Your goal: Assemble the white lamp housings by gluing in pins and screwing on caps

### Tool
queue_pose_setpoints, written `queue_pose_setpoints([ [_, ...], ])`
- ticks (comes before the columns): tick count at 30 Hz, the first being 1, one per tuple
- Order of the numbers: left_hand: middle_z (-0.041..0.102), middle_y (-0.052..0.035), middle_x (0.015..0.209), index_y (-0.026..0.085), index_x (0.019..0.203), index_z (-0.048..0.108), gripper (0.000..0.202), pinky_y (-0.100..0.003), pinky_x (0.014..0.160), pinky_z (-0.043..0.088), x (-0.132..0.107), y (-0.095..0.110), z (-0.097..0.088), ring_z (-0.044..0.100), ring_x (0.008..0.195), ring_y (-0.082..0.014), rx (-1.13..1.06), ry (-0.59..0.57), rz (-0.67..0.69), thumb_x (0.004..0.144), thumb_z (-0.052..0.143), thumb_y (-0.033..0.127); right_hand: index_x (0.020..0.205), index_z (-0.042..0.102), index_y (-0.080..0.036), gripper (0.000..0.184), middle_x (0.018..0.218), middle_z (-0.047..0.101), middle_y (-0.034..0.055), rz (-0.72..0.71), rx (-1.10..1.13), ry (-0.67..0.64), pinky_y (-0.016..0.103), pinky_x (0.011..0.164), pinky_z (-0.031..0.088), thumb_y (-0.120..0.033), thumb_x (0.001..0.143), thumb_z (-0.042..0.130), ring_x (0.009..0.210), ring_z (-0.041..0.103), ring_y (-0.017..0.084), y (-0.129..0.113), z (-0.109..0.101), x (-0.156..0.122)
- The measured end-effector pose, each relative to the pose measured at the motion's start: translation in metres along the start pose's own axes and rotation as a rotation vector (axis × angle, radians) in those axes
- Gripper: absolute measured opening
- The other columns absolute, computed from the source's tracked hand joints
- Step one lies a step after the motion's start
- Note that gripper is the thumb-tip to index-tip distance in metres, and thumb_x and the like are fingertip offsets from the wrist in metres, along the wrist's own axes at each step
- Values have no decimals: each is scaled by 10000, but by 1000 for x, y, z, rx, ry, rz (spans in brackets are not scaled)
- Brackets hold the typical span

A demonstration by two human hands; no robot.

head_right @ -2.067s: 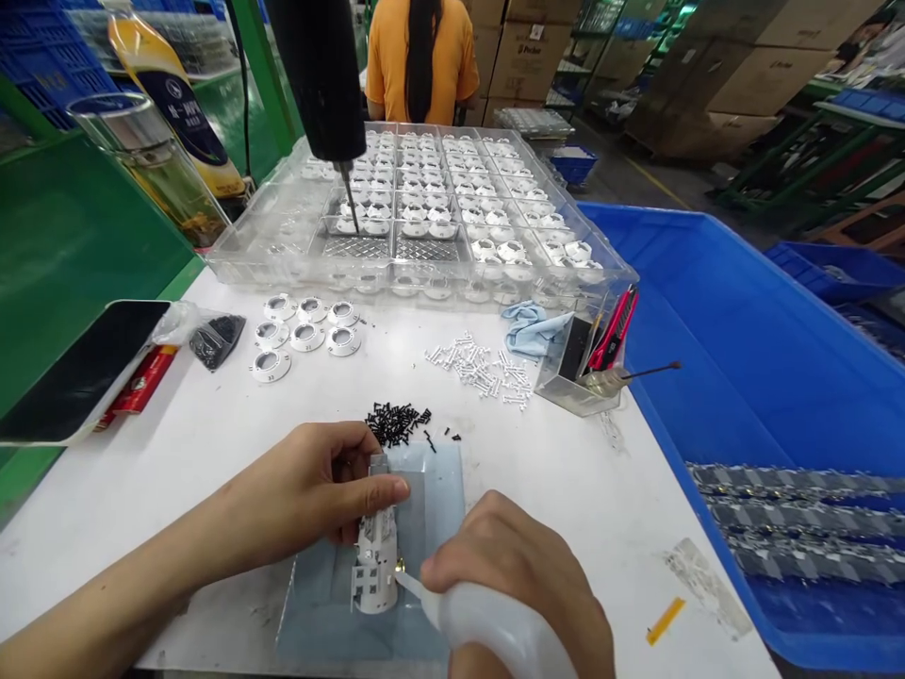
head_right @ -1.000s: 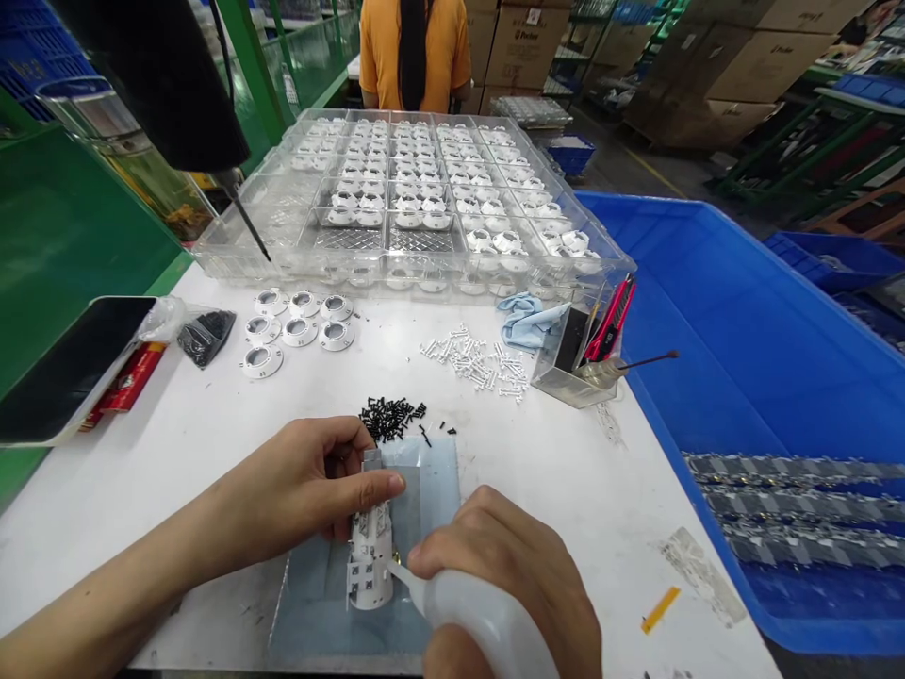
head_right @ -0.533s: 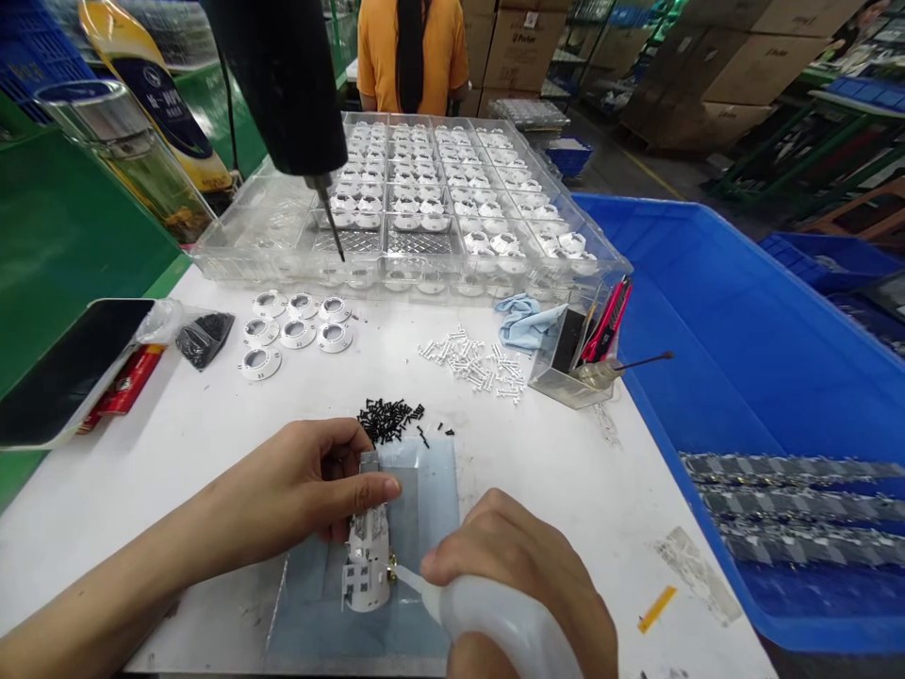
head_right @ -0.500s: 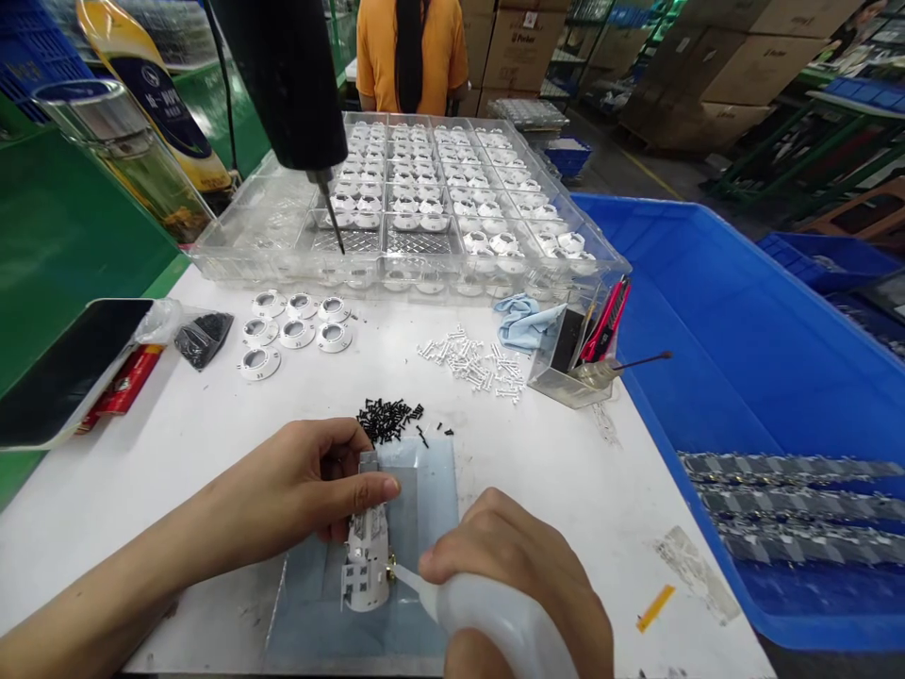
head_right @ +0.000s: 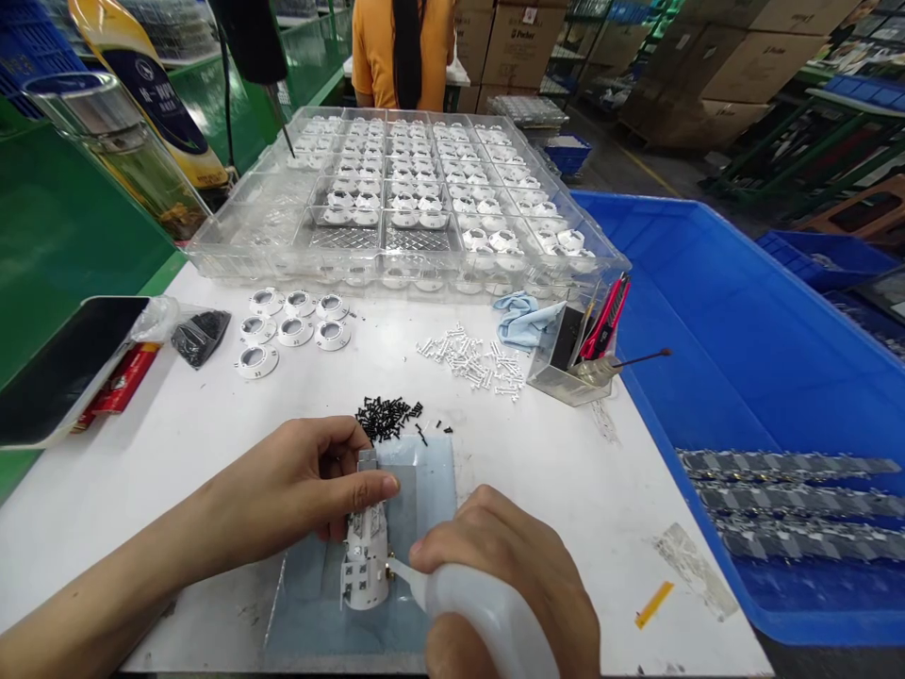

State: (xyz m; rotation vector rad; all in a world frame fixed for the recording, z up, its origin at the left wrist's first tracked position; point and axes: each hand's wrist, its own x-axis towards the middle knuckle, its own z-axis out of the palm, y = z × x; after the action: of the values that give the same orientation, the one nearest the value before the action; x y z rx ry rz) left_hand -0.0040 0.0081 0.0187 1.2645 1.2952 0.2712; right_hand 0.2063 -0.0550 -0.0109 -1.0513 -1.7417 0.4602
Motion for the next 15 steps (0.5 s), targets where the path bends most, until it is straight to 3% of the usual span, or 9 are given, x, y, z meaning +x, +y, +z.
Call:
queue_pose_setpoints([
  [6,676,5,626,220,849,575,401,-321,568,493,-4,9,-2,692,631,-237,29,3,-53,836,696,602,870,627,-217,314,655,570,23,23,5,-8,326,481,400,-411,1042,450,538,515,161,-5,-3,5],
  [11,660,21,639,221,814,557,446,-304,518,482,-2,3,-1,701,591,-227,5,34,-31,820,697,644,912,652,-264,121,556,496,-7,41,130,78,337,434,392,-300,976,555,459,490,176,-5,-4,4],
  [15,651,26,595,220,776,531,426,-297,516,483,-1,4,0,678,558,-206,-1,56,-56,834,700,606,881,645,-282,148,556,514,-12,8,116,22,323,430,397,-328,980,545,454,494,169,0,-6,0],
])
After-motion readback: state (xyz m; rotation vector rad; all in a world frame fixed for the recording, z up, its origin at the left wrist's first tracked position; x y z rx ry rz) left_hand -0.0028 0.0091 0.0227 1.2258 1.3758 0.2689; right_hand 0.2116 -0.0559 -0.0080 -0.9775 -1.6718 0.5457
